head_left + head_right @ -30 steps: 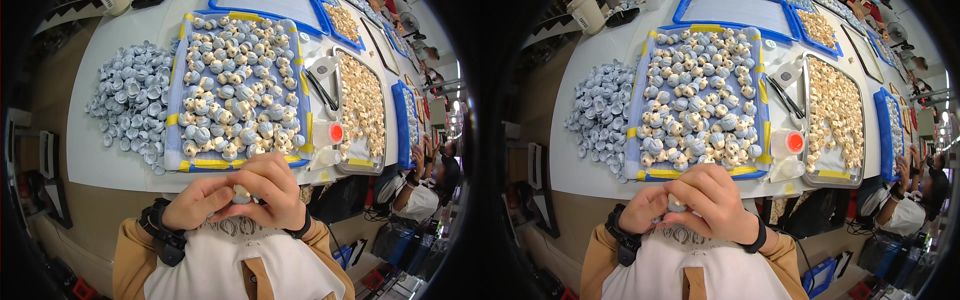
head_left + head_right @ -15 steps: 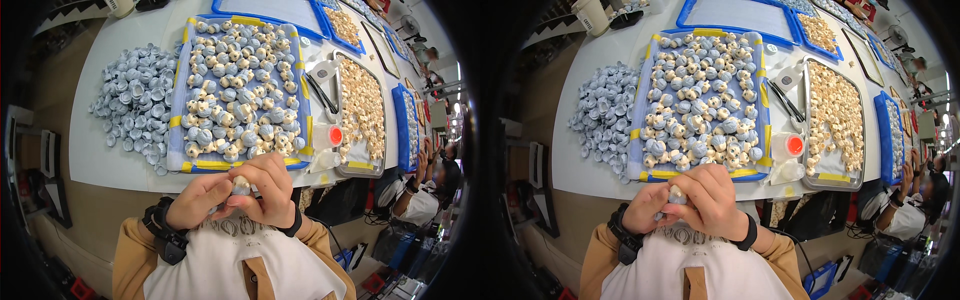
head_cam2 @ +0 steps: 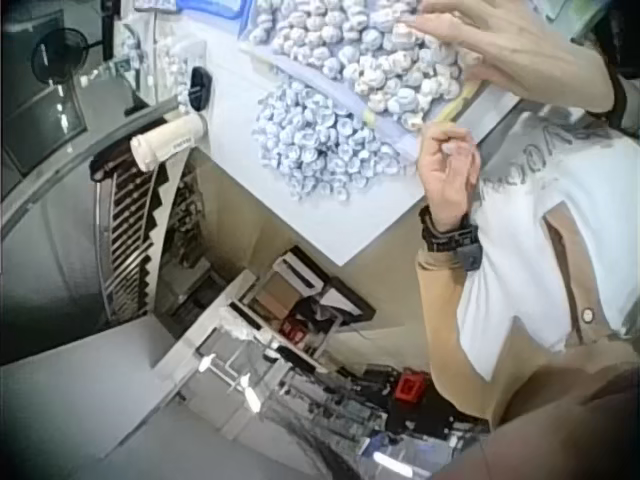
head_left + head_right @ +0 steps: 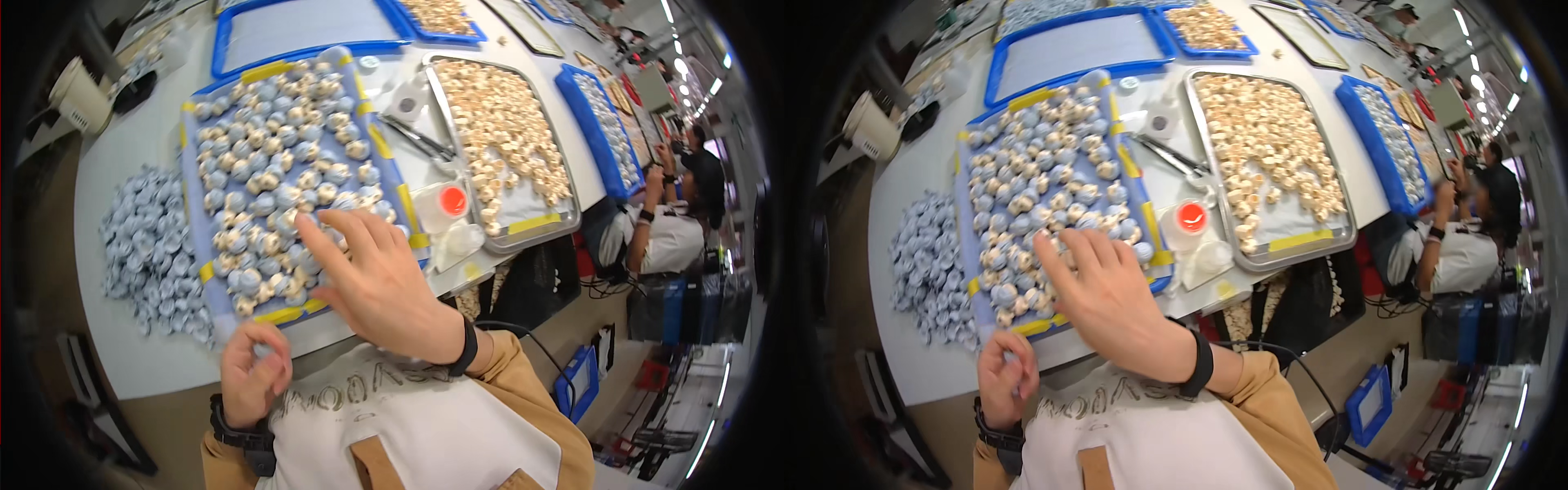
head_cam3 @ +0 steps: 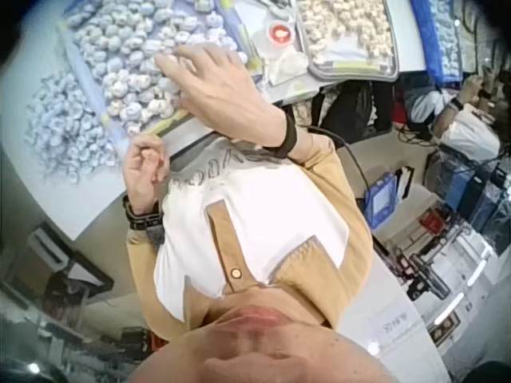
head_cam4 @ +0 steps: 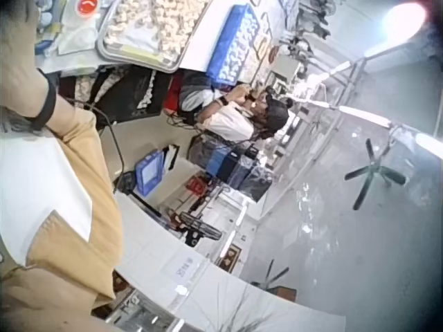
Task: The person repeatedly picks up small blue and white plastic components from trays on a table. They apply a red substance from a small container to the white component and then press it into the blue component. The assembled items are placed back onto a blue tray.
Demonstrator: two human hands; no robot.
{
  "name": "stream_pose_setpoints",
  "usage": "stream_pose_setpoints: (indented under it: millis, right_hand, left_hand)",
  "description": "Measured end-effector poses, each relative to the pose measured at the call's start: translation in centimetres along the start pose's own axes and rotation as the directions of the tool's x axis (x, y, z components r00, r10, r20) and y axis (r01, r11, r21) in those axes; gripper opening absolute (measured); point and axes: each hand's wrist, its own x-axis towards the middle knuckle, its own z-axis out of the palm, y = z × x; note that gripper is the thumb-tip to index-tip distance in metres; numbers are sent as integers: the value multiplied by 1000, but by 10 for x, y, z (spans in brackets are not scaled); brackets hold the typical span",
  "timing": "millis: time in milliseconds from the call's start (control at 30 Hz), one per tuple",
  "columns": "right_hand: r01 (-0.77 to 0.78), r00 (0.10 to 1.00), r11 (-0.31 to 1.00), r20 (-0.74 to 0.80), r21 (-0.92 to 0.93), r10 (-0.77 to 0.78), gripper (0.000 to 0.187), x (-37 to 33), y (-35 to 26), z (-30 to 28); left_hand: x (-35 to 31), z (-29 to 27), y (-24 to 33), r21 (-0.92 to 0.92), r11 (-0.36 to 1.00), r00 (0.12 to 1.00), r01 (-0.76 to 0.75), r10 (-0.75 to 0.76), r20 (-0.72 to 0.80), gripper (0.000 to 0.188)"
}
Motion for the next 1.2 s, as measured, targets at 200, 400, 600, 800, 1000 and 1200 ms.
stream_pose_setpoints:
  millis: [200, 400, 600, 800, 1000, 1200]
  right_hand:
    - [-135, 950, 979, -301, -155, 83, 34, -39, 59, -79]
    - [-566, 824, 680, -307, -467, 476, 29, -118, 212, -149]
    - [-604, 794, 703, -217, -375, 567, 22, -122, 226, -134]
    - [31, 962, 997, -268, -68, -48, 30, -60, 49, -86]
    - [341, 894, 804, 98, 488, -438, 40, -14, -21, 4]
    - [283, 923, 760, 51, 586, -383, 40, -7, -19, 9]
  left_hand:
    - [-15, -11, 1, -294, 949, 989, -112, 135, 58, 27]
    - [-55, -25, 18, -205, 962, 978, -180, 198, 70, 16]
    - [-41, -23, 18, 151, 988, 997, 18, -30, 75, 14]
    - [-26, -10, 14, 305, 951, 986, -48, -4, 166, 24]
    - [0, 0, 16, 232, 959, 933, 164, -227, 280, 27]
    - [10, -2, 10, 251, 965, 951, 75, -146, 274, 24]
